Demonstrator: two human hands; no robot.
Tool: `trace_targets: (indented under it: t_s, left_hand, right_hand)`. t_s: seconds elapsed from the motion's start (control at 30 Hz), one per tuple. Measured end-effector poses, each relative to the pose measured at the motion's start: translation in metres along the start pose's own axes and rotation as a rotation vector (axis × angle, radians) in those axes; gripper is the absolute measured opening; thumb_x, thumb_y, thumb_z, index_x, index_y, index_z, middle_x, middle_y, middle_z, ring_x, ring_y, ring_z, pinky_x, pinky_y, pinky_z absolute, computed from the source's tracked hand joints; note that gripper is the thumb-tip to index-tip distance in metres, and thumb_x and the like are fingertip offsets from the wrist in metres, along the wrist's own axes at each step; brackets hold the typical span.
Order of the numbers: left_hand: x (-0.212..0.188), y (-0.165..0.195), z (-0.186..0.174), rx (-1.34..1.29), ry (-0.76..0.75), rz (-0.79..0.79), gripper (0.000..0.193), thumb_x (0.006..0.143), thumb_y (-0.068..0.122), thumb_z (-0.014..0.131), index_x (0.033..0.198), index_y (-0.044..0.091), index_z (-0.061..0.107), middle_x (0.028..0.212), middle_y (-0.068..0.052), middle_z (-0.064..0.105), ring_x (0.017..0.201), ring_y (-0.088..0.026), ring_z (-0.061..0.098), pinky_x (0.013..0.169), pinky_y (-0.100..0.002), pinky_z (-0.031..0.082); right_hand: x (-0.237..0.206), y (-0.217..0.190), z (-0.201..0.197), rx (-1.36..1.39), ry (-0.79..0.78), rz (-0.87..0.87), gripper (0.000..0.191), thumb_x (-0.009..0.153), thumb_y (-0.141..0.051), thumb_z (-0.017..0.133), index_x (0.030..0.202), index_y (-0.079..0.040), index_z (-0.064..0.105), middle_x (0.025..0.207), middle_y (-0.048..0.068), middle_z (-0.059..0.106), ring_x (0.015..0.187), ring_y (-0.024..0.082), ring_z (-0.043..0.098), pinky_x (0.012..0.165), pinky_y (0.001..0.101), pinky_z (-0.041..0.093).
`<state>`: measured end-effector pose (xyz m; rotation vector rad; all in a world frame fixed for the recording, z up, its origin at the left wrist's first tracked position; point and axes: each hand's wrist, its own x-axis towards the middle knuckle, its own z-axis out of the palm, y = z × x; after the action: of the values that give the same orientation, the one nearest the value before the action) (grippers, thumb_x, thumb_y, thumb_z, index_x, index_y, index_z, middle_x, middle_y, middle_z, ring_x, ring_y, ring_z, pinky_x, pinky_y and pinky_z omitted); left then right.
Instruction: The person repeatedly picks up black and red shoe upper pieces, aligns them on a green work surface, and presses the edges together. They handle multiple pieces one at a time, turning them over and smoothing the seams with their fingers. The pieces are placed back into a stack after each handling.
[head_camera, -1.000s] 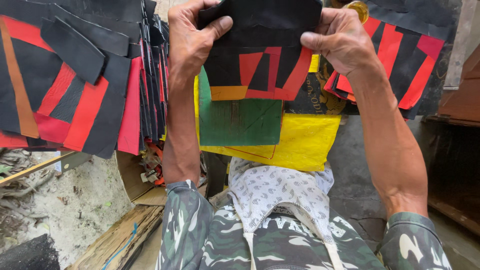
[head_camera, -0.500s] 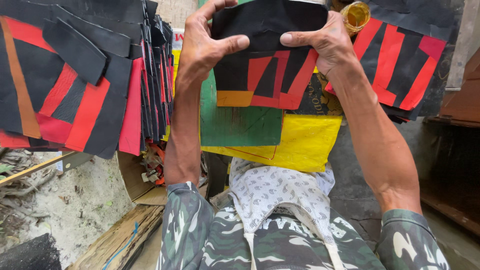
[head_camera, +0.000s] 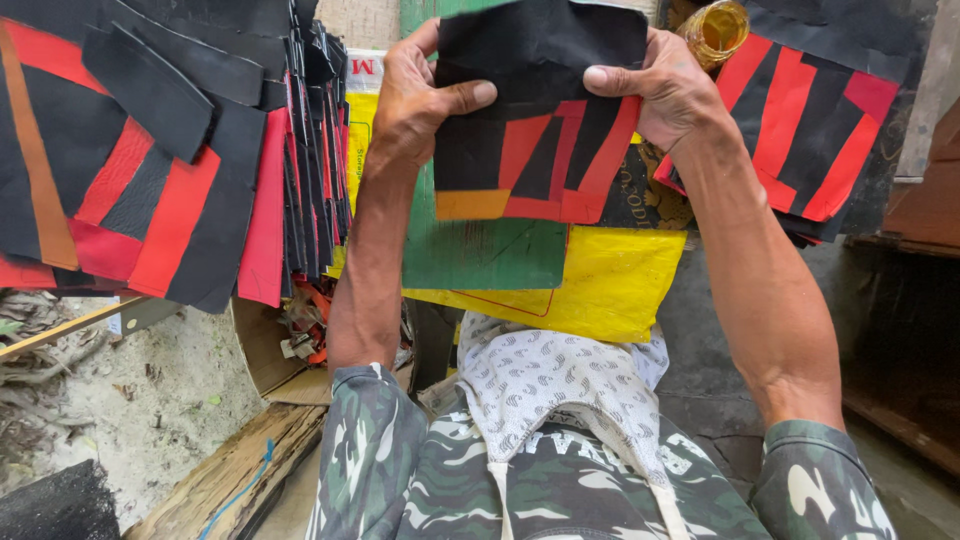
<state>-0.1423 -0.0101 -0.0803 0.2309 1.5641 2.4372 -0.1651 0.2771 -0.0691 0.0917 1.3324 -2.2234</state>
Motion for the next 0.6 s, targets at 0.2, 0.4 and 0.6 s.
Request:
trace_targets:
  t_s: [0.2,0.4,0.6]
  left_hand:
    - [-0.002,-0.011,-0.007,-0.080,0.092,-0.024,0.054,0.084,-0.008,0.084,0.131,-0.008,0.057,0.115,-0.020,0.075,0.103,-0.022,0.075,0.097,-0.036,0.064]
    - [0.004,-0.009,-0.010,-0.109,0.178,-0.020,0.044,0.089,-0.005,0.079,0.127,-0.010,0.058,0.109,-0.022,0.076,0.095,-0.022,0.076,0.089,-0.035,0.065]
    - [0.014,0.002,-0.010,0.310,0.072,-0.130,0.039,0.087,0.000,0.077,0.124,-0.007,0.063,0.102,-0.017,0.079,0.086,-0.017,0.077,0.077,-0.027,0.064]
  right_hand:
    - [0.001,0.010,-0.015,0.096,-0.002,-0.007,0.049,0.079,0.008,0.084,0.124,0.001,0.063,0.116,0.010,0.073,0.108,0.020,0.073,0.103,0.0388,0.061]
    - [-0.007,0.013,-0.016,0.042,0.004,0.056,0.050,0.081,0.005,0.079,0.129,0.003,0.066,0.116,0.010,0.075,0.110,0.022,0.072,0.107,0.0393,0.059]
    - [-0.019,-0.030,-0.014,-0.513,-0.298,0.109,0.063,0.075,0.000,0.083,0.135,0.003,0.065,0.125,0.008,0.072,0.113,0.016,0.068,0.103,0.0316,0.054]
